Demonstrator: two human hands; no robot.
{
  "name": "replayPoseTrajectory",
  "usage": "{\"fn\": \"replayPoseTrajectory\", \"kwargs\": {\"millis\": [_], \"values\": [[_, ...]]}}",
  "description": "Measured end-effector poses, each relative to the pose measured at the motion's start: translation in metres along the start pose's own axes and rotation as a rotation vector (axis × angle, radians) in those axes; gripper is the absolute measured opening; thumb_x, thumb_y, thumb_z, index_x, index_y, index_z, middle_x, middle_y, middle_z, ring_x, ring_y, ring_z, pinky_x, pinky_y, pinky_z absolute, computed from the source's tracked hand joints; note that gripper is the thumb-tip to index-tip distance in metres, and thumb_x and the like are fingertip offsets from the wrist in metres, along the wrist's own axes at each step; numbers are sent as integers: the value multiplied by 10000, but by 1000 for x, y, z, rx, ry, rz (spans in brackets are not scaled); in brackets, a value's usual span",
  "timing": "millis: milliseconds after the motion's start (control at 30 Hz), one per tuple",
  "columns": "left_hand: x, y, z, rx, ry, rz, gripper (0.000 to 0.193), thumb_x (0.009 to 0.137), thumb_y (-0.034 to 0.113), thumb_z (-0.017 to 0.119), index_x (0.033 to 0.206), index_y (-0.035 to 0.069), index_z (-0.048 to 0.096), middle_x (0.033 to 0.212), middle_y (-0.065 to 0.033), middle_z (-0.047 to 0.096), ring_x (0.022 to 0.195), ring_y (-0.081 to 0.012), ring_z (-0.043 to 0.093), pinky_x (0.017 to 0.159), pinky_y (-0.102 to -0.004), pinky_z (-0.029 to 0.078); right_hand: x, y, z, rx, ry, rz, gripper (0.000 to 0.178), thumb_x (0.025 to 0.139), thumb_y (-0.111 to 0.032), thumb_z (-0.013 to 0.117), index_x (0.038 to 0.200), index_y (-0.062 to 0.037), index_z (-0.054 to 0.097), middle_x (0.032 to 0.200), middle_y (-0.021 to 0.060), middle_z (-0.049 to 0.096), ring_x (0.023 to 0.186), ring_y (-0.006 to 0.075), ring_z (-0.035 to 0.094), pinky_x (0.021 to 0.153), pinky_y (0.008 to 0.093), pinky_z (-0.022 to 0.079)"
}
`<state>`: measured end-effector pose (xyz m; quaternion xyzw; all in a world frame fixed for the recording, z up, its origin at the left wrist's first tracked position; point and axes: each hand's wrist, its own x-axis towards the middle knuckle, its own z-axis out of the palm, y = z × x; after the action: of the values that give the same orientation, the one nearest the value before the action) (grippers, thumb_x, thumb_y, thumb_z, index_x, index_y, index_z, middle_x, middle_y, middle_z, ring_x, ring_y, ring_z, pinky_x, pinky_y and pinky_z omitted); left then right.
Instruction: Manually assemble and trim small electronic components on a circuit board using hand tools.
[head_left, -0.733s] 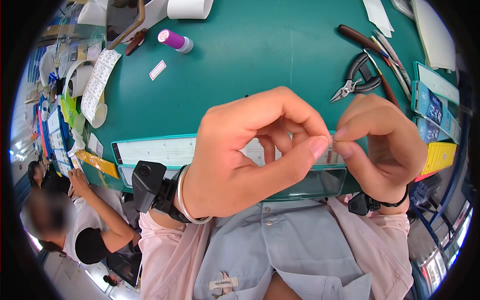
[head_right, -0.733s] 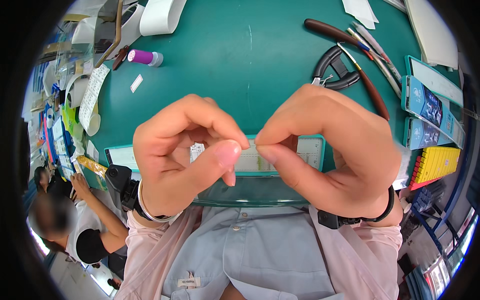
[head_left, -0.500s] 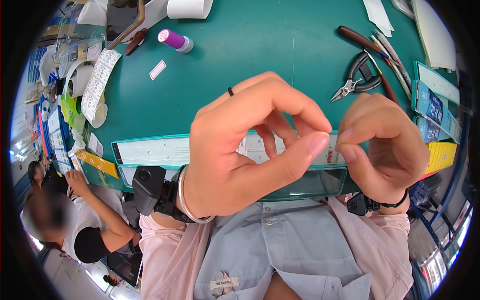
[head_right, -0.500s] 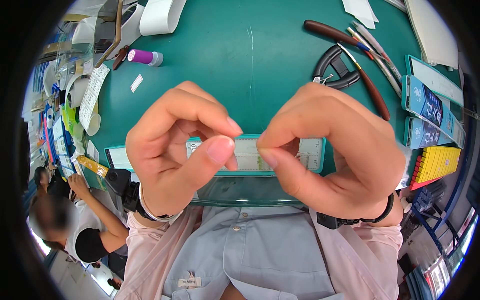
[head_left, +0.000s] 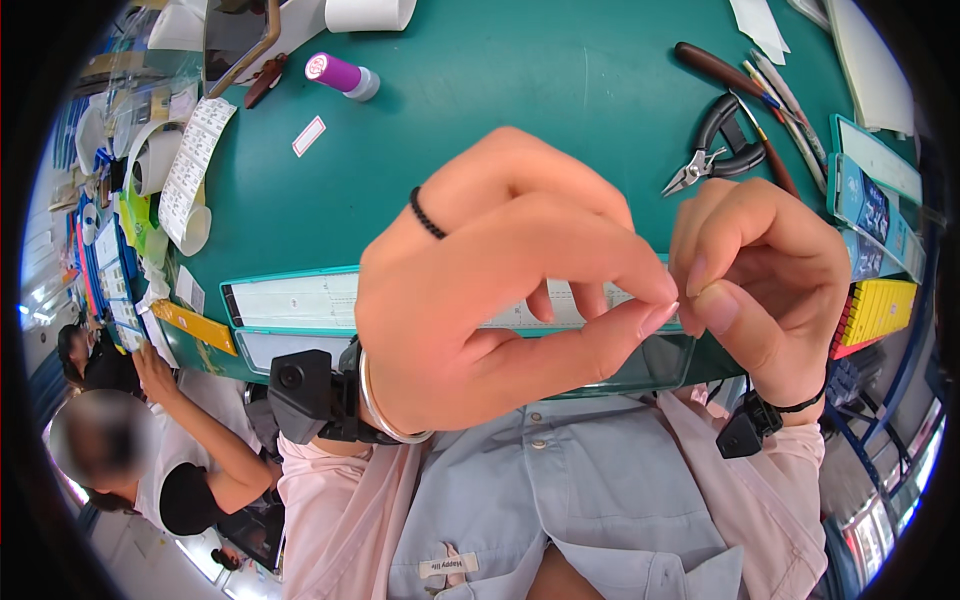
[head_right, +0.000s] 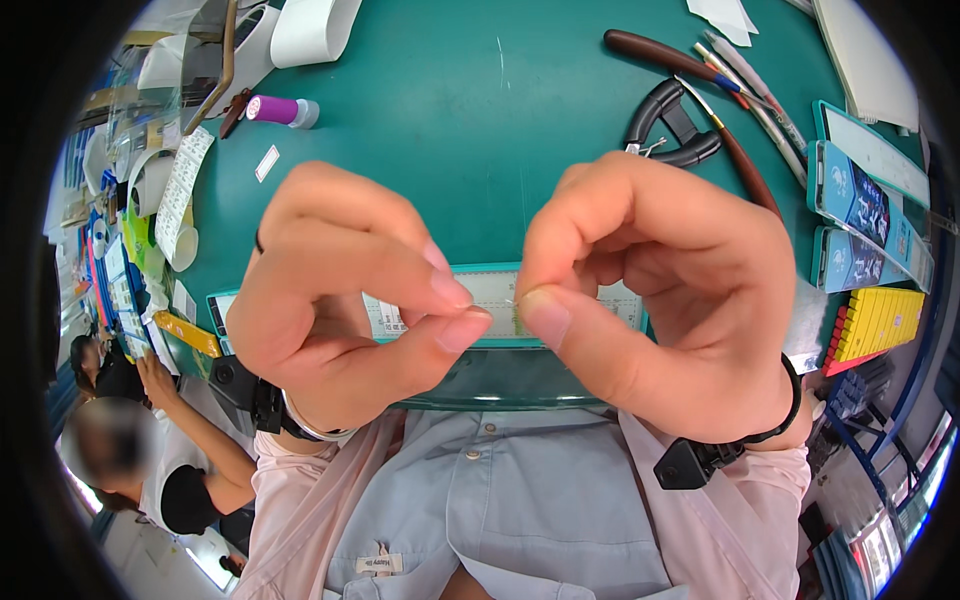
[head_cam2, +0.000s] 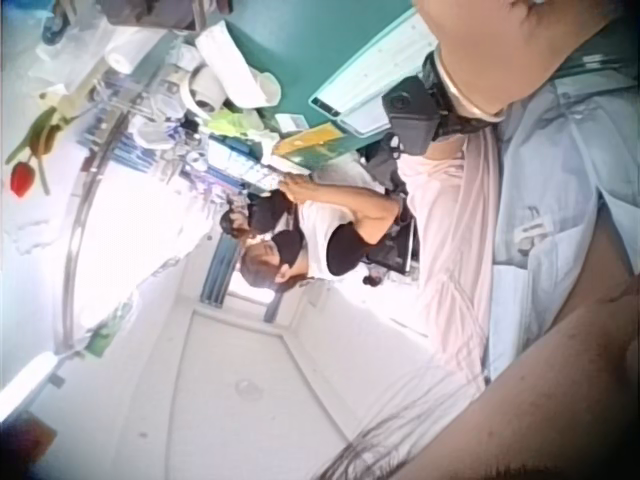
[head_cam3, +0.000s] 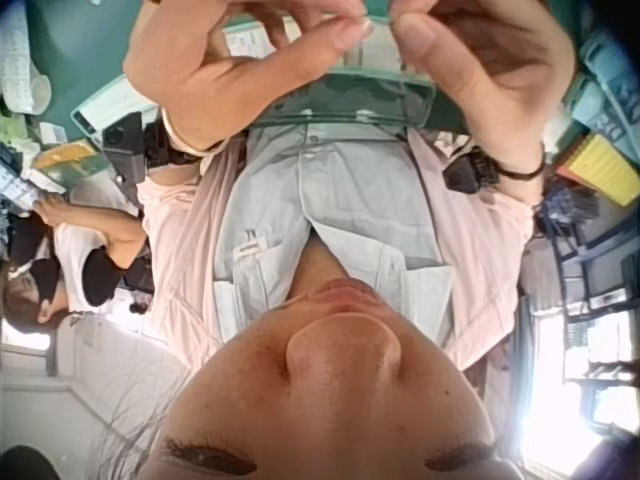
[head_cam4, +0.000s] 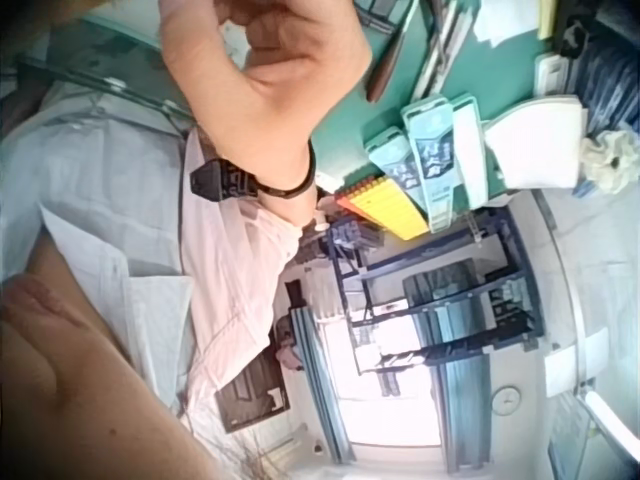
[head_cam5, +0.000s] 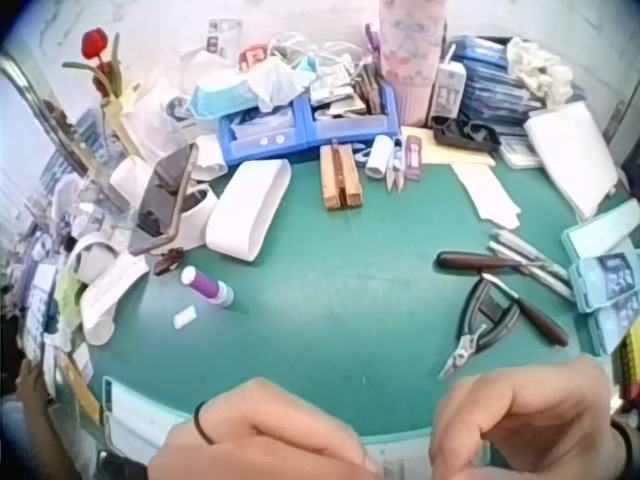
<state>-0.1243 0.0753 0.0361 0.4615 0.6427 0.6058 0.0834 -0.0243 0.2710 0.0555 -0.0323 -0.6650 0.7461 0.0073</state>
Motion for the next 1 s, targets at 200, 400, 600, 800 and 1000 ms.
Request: {"fn": "replayPoseTrajectory", "kwargs": {"millis": [200, 400, 600, 800, 1000], "values": [[-1, -3, -1, 40, 7, 128, 273, 707, 24, 870, 955, 37, 756, 959, -98, 611, 681, -95, 542, 530, -204, 392, -1, 0, 6, 110, 50, 117, 189, 852, -135, 715, 899, 7, 599, 799, 84, 592, 632, 103, 524, 546, 221, 394], [-2, -8, 4, 68, 33, 158, 279, 705, -26, 860, 962, 24, 766, 969, -95, 609, 600, -60, 488, 504, -194, 378, -2, 0, 5, 141, 45, 155, 202, 850, -133, 724, 901, 15, 597, 812, 84, 594, 640, 99, 524, 541, 218, 389], [-3, -7, 5, 77, 47, 148, 293, 702, -58, 846, 976, 20, 774, 962, -87, 612, 591, -48, 474, 496, -182, 379, -2, -1, 5, 154, 46, 168, 213, 844, -129, 738, 906, 21, 601, 817, 84, 591, 648, 96, 523, 546, 214, 385], [-2, -5, 4, 121, 40, 135, 313, 687, -71, 841, 976, 34, 780, 949, -81, 619, 615, -47, 477, 493, -176, 374, -3, -1, 5, 107, 54, 136, 177, 840, -92, 718, 899, 21, 596, 816, 77, 581, 660, 103, 512, 565, 227, 379], [-2, -3, 5, 204, 46, 148, 338, 662, -106, 823, 963, 41, 781, 928, -74, 616, 630, -51, 481, 487, -165, 376, -4, -1, 4, 54, 46, 104, 137, 822, -49, 689, 896, 20, 597, 817, 72, 577, 689, 110, 508, 585, 231, 376]]}}
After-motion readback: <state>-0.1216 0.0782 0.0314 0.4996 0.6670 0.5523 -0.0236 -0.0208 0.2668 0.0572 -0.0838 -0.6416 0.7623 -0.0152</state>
